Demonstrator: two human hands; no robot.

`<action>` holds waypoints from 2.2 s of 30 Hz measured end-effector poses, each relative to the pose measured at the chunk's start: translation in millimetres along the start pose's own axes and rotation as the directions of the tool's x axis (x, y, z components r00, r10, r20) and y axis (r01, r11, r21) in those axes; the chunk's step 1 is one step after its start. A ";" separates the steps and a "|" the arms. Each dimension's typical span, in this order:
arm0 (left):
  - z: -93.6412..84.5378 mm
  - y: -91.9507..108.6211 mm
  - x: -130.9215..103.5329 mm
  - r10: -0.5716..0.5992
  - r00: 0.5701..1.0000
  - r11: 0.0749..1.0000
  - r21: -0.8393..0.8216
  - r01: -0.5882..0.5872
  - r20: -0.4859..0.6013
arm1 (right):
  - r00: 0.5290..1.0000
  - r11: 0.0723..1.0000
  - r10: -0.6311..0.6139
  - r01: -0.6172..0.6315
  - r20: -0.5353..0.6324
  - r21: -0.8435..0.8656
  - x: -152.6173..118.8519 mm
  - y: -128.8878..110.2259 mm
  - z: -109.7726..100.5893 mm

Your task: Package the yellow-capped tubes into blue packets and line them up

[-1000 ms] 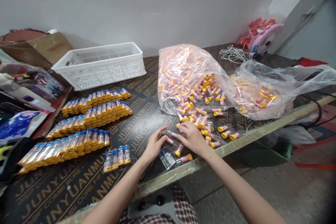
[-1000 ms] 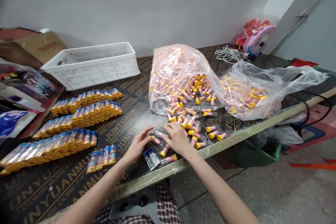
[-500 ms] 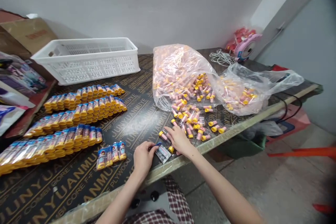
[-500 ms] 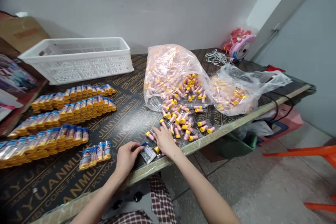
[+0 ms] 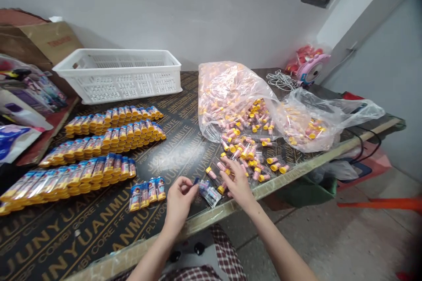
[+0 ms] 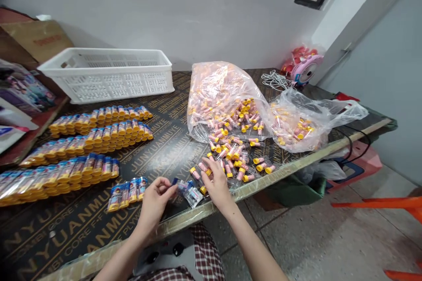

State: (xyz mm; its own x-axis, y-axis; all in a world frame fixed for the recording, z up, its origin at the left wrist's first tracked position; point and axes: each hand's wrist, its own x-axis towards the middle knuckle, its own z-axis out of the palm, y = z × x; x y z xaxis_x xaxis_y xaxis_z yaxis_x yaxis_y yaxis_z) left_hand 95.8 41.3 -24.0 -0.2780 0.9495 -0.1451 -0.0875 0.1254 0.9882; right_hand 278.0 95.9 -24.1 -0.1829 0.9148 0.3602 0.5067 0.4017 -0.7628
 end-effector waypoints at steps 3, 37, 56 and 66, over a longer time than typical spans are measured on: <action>-14.5 14.3 -4.6 -0.228 0.974 0.907 -0.361 0.217 0.013 | 0.995 0.972 0.068 -0.049 -0.078 0.230 -10.7 -20.9 2.7; -55.0 31.9 -27.5 -0.231 0.962 0.867 -0.419 0.271 0.145 | 0.929 0.934 -0.328 0.292 0.172 0.206 -45.4 -64.0 47.8; -50.6 28.6 -47.2 -0.355 0.913 0.850 -0.338 0.404 0.200 | 0.857 0.835 -0.389 0.173 0.337 0.523 -47.5 -63.0 55.3; -49.8 28.9 -48.2 -0.340 0.922 0.863 -0.328 0.384 0.183 | 0.850 0.817 -0.404 0.169 0.338 0.552 -46.7 -64.7 58.8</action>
State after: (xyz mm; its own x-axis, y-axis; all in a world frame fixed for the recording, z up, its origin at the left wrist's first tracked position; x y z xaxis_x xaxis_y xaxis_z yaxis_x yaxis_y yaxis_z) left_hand 59.1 -15.2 9.2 -0.0513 0.8858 -0.4613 -0.4959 0.3783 0.7816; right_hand 204.2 29.7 -23.1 -0.6452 0.6294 0.4331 -0.0823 0.5063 -0.8584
